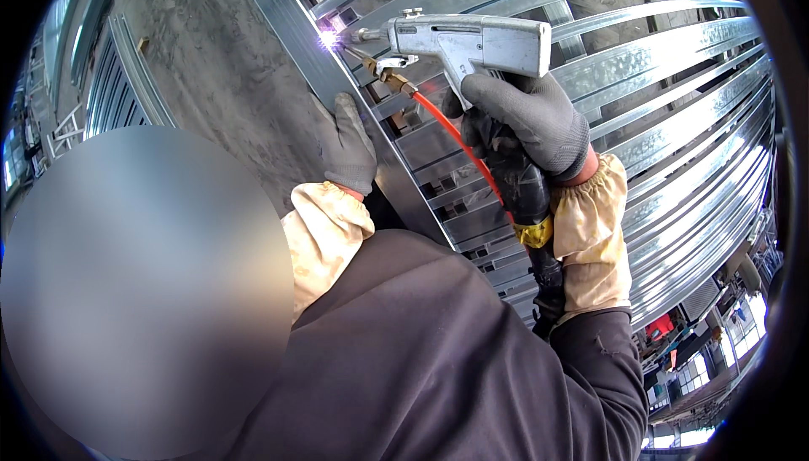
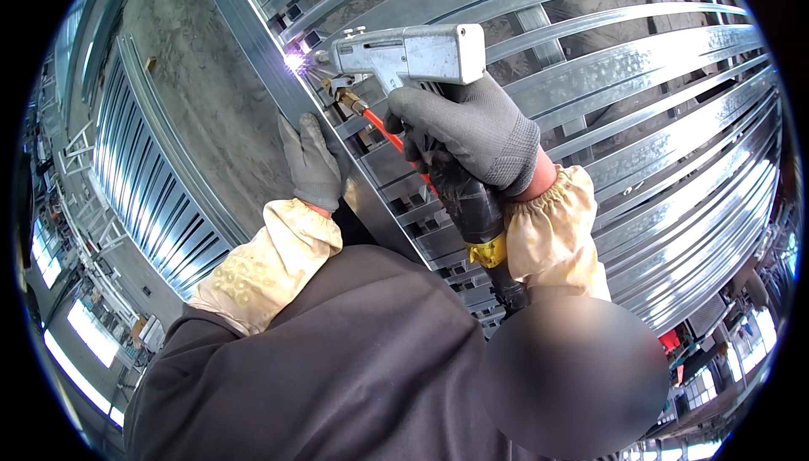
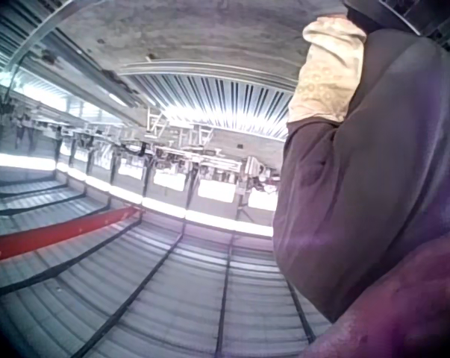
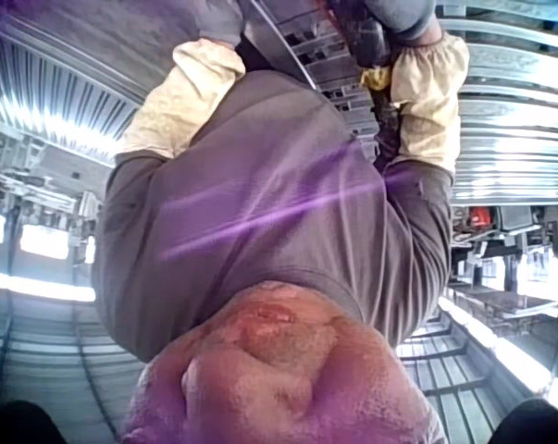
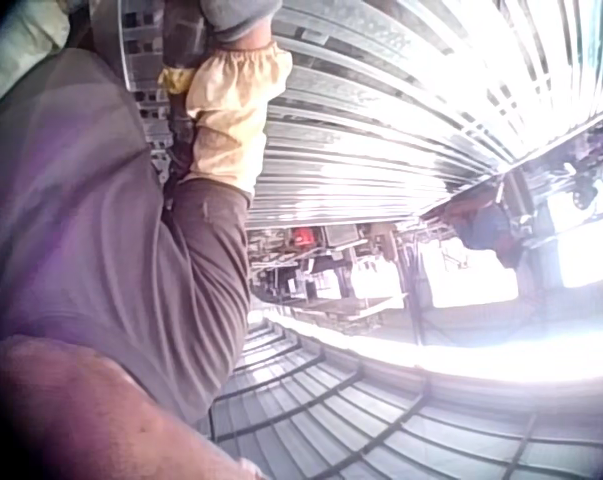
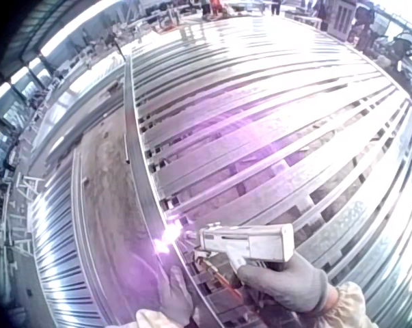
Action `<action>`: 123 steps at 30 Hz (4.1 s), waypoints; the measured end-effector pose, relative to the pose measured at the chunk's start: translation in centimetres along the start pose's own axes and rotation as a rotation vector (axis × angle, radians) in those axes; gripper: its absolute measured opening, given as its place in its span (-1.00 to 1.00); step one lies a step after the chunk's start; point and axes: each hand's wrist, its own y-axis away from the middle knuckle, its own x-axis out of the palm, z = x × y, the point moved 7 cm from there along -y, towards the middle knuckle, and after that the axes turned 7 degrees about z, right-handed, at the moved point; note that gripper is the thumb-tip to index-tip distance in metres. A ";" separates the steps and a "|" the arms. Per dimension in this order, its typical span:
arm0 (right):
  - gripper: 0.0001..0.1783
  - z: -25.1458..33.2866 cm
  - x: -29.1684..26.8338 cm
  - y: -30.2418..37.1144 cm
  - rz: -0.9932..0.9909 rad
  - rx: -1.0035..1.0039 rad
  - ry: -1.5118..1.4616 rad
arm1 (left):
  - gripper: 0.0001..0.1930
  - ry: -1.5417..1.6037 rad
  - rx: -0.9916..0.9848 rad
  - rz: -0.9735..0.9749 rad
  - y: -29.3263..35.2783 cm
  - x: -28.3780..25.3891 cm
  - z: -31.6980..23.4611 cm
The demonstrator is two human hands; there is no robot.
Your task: The person welds a metal grate using a handheld welding torch. They repeatedly position the torch at intersections of the grate bars and apply short welds, moving along the structure to join multiple points.
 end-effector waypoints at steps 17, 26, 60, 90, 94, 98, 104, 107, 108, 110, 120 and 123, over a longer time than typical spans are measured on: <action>-0.57 0.4 0.3 0.3 0.025 0.063 0.034 | -0.43 -0.016 0.018 0.018 -0.2 0.0 -0.8; -0.60 0.1 0.3 0.7 -0.016 0.003 -0.006 | -0.42 -0.005 0.029 0.008 -0.2 0.0 -0.4; -0.61 0.3 0.6 1.9 -0.008 0.074 0.050 | -0.46 0.084 0.091 0.034 -0.4 0.0 -1.9; -0.65 0.9 0.9 2.3 -0.041 0.013 0.034 | -0.43 0.128 0.078 0.050 -0.3 0.0 -1.9; -0.65 0.5 0.3 1.9 -0.033 0.008 0.074 | -0.43 0.073 0.113 0.030 -0.5 -0.1 -1.2; -0.66 1.4 0.9 1.7 -0.022 0.036 0.050 | -0.43 0.059 0.102 0.028 -0.6 -0.3 -1.3; -0.66 1.0 0.9 0.8 -0.085 -0.012 -0.012 | -0.46 -0.005 0.099 0.006 -0.7 -0.4 -1.0; -0.68 1.1 1.0 0.6 -0.054 -0.027 0.004 | -0.47 0.017 0.121 0.006 -0.7 -0.3 -1.3; -0.69 1.0 0.9 0.5 -0.048 -0.012 0.014 | -0.47 0.042 0.100 0.014 -0.6 -0.2 -1.4; -0.70 0.8 0.8 0.4 -0.036 0.018 0.035 | -0.46 0.093 0.058 0.033 -0.5 -0.2 -1.7; -0.71 1.2 1.2 0.5 -0.030 0.021 0.026 | -0.44 0.145 0.094 0.054 -0.7 0.0 -0.3; -0.71 1.5 1.3 0.6 -0.021 0.038 0.026 | -0.43 0.138 0.107 0.058 -0.8 0.0 -0.7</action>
